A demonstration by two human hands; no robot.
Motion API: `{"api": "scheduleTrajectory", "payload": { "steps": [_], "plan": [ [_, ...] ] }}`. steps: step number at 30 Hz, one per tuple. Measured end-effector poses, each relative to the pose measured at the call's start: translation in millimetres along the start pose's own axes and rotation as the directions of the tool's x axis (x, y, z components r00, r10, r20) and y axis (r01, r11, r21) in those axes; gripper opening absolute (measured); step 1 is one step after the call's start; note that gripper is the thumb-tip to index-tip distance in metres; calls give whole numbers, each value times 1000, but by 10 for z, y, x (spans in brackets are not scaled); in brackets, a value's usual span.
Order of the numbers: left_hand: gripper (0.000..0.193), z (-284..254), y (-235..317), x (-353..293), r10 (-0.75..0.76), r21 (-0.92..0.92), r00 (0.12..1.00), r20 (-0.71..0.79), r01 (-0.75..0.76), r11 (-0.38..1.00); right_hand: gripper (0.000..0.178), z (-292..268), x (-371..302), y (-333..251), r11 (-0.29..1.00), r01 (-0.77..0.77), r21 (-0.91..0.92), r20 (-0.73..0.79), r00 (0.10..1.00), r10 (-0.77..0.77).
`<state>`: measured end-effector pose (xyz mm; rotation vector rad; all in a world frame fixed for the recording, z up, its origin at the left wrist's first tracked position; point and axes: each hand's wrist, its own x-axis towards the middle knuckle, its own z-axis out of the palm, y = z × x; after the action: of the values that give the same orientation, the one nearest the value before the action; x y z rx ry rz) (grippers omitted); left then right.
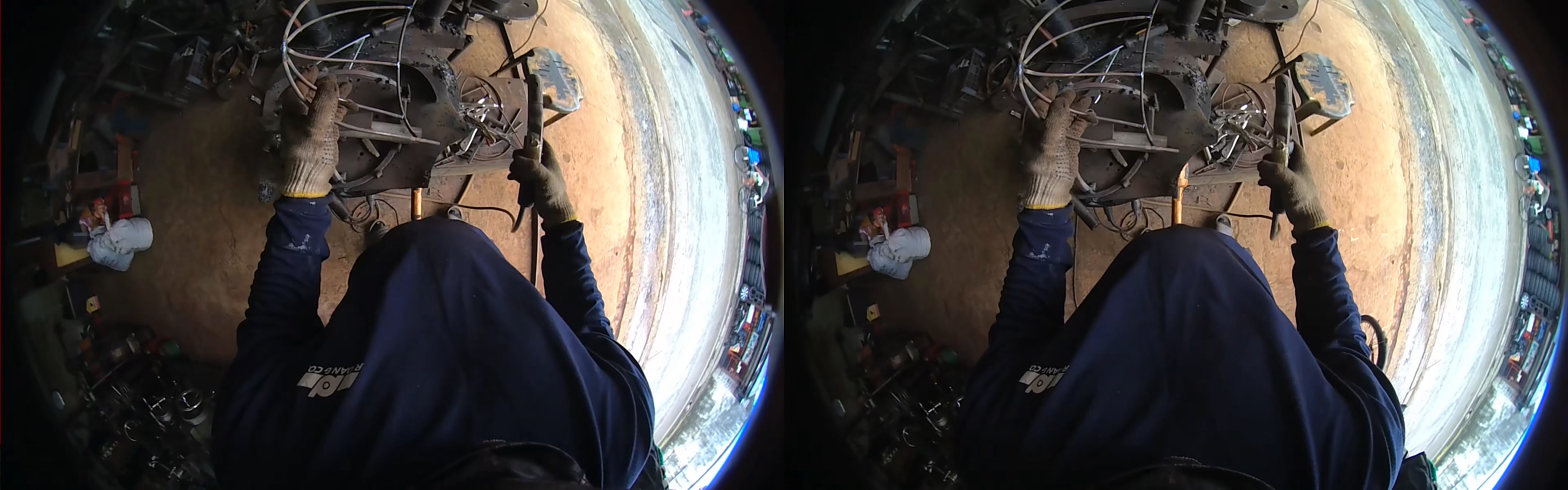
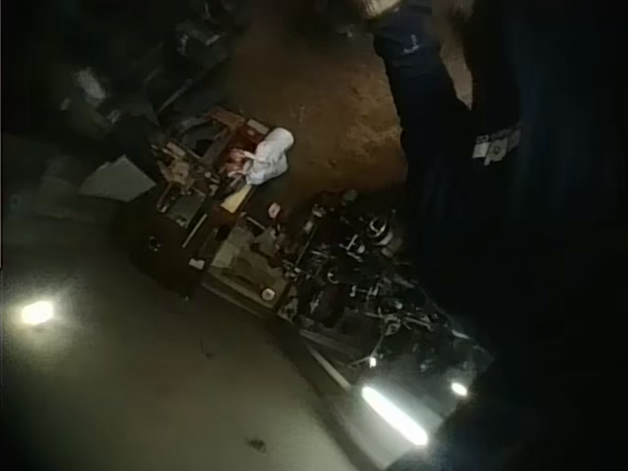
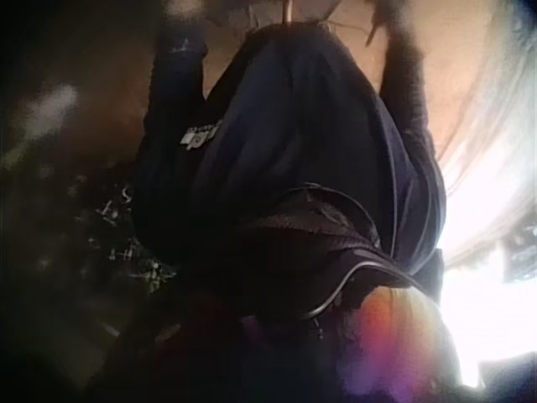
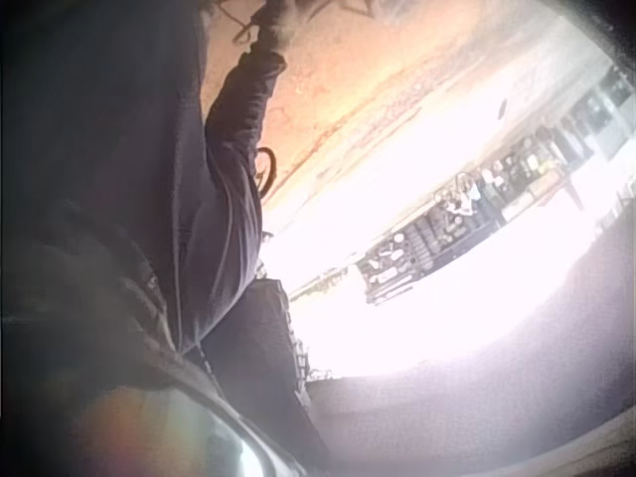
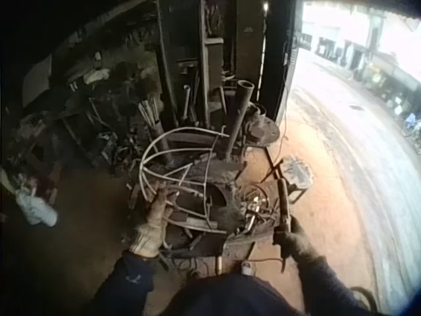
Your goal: The person holds a metal wire frame and uses a hammer to strike a joint on the workbench, then performs arc welding on the frame using a welding torch, and finally uses the hammer to tap the welds.
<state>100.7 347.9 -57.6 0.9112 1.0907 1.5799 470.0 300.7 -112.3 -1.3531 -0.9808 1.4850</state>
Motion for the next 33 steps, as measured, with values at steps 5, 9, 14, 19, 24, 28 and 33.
{"api": "scheduleTrajectory", "payload": {
  "steps": [5, 9, 14, 19, 24, 28, 33],
  "plan": [
    [58, 158, -241, 9, 51, 123, 999, 18, -53, 991, 50, -162, -146, 261, 993, -77, 93, -55, 995, 82],
    [51, 366, -249, -20, 43, 243, 999, -2, -42, 969, 52, -190, -195, 299, 980, -107, 168, -88, 988, 123],
    [48, 497, -71, -31, -68, 534, 998, -16, 66, 843, 47, -219, -223, 306, 994, -75, 73, -92, 992, 82],
    [56, 183, -169, 128, 21, 805, 999, 43, -47, 591, 45, -246, -228, 406, 997, -74, -22, -104, 992, 72],
    [68, 110, -99, 15, 91, 905, 993, -69, 24, 424, 44, -406, -225, 686, 983, -150, 104, -61, 986, 157],
    [68, 194, 507, 157, 245, 889, 967, -77, -45, 456, 44, -360, -275, 623, 980, -80, 180, -101, 990, 99],
    [50, -255, 919, 1122, 313, 864, 943, -109, -66, 499, 51, -201, -325, 431, 983, -74, 170, -114, 989, 94]
  ]
}}
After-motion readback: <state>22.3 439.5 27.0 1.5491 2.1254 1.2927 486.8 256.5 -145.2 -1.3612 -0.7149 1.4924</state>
